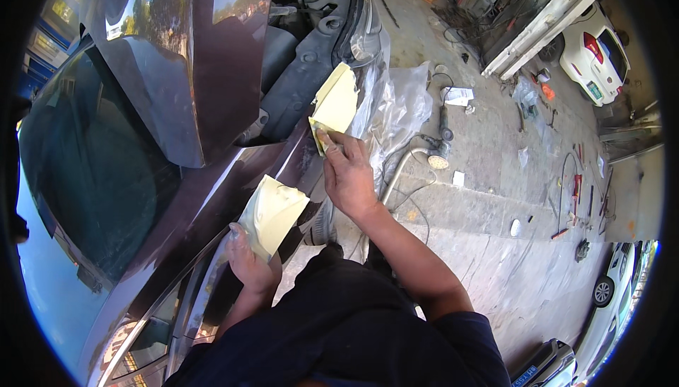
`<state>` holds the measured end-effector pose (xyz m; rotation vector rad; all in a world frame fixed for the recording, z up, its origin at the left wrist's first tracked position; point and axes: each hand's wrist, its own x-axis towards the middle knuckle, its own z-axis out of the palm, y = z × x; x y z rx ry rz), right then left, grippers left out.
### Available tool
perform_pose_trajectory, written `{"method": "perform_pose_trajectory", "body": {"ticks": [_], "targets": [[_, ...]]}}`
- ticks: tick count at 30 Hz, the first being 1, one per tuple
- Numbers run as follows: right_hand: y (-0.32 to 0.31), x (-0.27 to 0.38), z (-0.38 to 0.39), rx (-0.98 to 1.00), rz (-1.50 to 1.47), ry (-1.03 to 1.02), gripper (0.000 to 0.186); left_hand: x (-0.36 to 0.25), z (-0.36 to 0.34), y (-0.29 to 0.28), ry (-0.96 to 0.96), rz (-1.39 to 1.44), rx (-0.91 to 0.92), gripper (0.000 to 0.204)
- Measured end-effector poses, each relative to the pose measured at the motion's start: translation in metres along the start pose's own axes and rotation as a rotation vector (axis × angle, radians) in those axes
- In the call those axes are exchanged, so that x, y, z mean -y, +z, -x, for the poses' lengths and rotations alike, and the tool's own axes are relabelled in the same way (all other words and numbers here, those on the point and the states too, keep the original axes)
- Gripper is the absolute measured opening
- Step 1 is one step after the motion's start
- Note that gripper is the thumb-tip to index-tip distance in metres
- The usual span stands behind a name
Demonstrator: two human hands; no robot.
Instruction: The person scoops yellow body filler from a container onto a metal spreader and applies it to the front bumper area of a dark-colored car with the hood open. The person repeatedly spreads the filler over the damaged section of the bumper.
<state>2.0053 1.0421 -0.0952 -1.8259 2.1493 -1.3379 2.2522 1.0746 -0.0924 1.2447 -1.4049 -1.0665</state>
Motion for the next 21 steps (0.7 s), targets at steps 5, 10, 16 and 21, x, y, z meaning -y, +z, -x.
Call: {"method": "perform_pose_trajectory", "body": {"ticks": [5, 10, 16, 21], "targets": [[-0.018, 0.002, 0.023, 0.049, -0.135, 0.019, 0.048, -0.002, -0.003, 0.005, -0.199, 0.34, 0.036, 0.058], [-0.063, 0.009, 0.054, 0.023, -0.759, 0.375, 0.034, -0.017, -0.017, 0.026, -0.396, 0.851, 0.171, 0.051], [-0.1, 0.019, 0.076, 0.04, -0.946, 0.258, 0.038, -0.02, -0.015, 0.059, -0.576, 0.909, 0.35, 0.063], [-0.134, -0.01, 0.069, 0.151, -0.539, 0.002, 0.045, -0.027, -0.014, 0.08, -0.561, 0.936, 0.368, 0.059]]}}
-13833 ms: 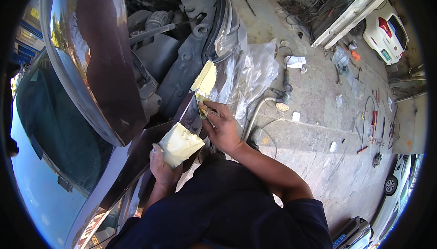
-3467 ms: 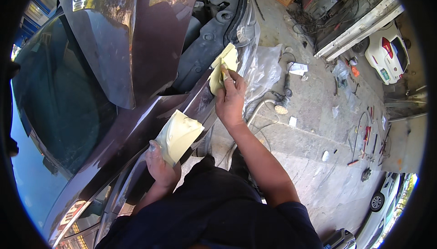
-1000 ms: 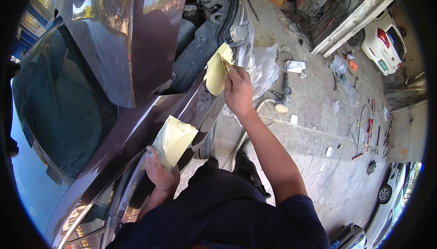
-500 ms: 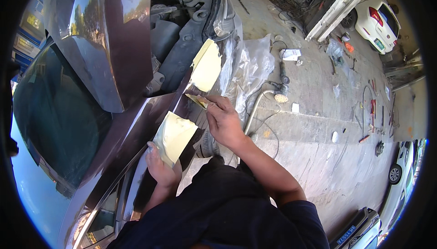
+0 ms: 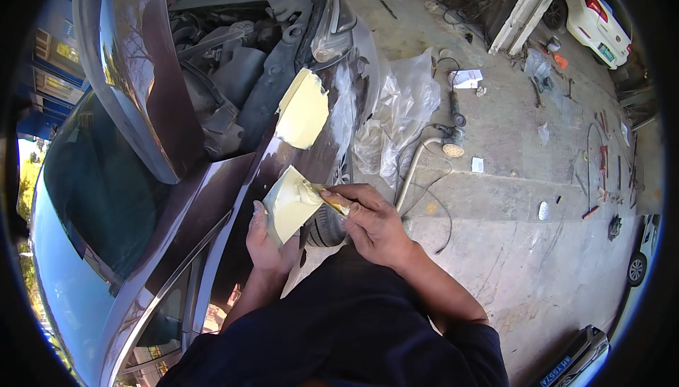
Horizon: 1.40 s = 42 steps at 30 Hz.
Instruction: The person scoops yellow body filler from a container onto a metal spreader and applies it to the front bumper area of a dark-colored car with the hood open. The person repeatedly spreads the filler over the damaged section of the bumper.
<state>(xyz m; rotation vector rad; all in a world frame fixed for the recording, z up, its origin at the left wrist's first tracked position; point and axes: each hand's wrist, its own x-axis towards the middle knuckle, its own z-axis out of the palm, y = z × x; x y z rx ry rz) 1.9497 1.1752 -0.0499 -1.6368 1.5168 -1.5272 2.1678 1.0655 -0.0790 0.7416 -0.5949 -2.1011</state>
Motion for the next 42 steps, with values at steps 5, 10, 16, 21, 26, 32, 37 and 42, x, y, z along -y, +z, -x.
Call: {"method": "perform_pose_trajectory", "body": {"ticks": [5, 10, 16, 21, 26, 32, 37, 42], "targets": [[-0.047, -0.019, 0.019, -0.089, 0.238, 0.06, 0.047, 0.016, -0.005, 0.037, 0.077, -0.013, 0.005, 0.059], [-0.069, -0.001, 0.01, -0.208, 0.36, -0.132, 0.062, 0.041, 0.006, 0.04, 0.664, -1.379, -0.075, 0.045], [-0.063, -0.016, 0.022, -0.021, 0.442, -0.161, 0.059, 0.056, 0.006, 0.063, 0.734, -1.301, -0.147, 0.039], [-0.063, -0.064, 0.035, -0.076, -0.146, 0.27, 0.038, 0.045, -0.007, 0.06, 0.468, -0.439, -0.408, 0.052], [-0.044, -0.16, -0.01, -0.477, -0.886, 0.775, 0.023, 0.026, -0.01, 0.061, 0.526, -0.388, -0.318, 0.048], [-0.01, -0.223, -0.09, -0.554, -0.688, 0.738, 0.021, -0.011, -0.015, 0.045, 0.409, -0.317, -0.175, 0.056], [0.017, -0.274, -0.138, -0.606, -0.375, 0.629, 0.028, -0.02, -0.028, 0.022, 0.425, -0.595, -0.511, 0.054], [0.039, -0.287, -0.158, -0.691, -0.162, 0.602, 0.028, -0.036, -0.035, 0.039, 0.316, -0.218, -0.472, 0.037]]}}
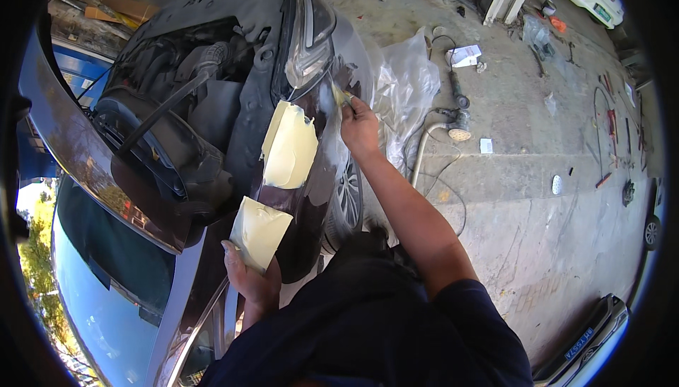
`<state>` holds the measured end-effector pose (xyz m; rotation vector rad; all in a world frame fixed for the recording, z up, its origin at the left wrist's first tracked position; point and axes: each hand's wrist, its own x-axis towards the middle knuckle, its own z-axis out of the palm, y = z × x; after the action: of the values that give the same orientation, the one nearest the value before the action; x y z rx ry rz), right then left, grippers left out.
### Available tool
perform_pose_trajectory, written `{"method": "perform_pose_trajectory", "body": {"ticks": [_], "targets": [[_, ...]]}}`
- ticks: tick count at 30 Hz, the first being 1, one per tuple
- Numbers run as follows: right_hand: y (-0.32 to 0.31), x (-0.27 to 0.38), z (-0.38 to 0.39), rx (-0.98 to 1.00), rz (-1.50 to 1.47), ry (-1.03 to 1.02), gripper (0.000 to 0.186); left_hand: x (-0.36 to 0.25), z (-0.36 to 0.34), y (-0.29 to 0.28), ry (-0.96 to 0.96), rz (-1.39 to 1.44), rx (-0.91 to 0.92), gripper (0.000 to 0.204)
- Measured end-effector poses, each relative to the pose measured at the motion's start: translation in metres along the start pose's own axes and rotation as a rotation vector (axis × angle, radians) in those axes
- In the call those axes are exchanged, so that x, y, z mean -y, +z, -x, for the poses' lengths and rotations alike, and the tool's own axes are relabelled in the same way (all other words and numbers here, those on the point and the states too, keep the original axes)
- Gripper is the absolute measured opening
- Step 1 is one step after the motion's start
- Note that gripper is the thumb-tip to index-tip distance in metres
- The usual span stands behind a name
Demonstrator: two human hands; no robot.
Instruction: The person scoops yellow body filler from a container onto a metal spreader and applies it to the front bumper area of a dark-colored car with the hood open. The person repeatedly spreads the filler over the damaged section of the bumper.
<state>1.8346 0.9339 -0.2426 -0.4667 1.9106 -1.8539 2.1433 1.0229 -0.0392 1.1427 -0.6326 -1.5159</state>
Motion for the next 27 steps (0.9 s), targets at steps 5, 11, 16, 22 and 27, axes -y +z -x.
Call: {"method": "perform_pose_trajectory", "body": {"ticks": [5, 11, 16, 22, 27], "targets": [[0.011, 0.008, 0.006, -0.026, 0.169, -0.113, 0.025, -0.001, -0.013, -0.019, 0.07, -0.146, 0.025, 0.039], [0.017, 0.013, 0.011, -0.032, 0.321, -0.188, 0.029, 0.002, -0.022, -0.024, 0.064, -0.129, 0.006, 0.04], [0.008, 0.037, 0.034, 0.054, 0.321, -0.288, 0.037, 0.006, -0.014, -0.013, 0.006, -0.027, 0.0, 0.033], [-0.005, 0.053, 0.07, 0.175, 0.187, -0.313, 0.04, 0.033, -0.024, -0.057, 0.581, -0.91, 0.199, 0.08], [-0.025, 0.03, 0.037, 0.114, 0.18, -0.234, 0.029, 0.02, -0.012, -0.031, 1.067, -1.473, 0.352, 0.073]]}}
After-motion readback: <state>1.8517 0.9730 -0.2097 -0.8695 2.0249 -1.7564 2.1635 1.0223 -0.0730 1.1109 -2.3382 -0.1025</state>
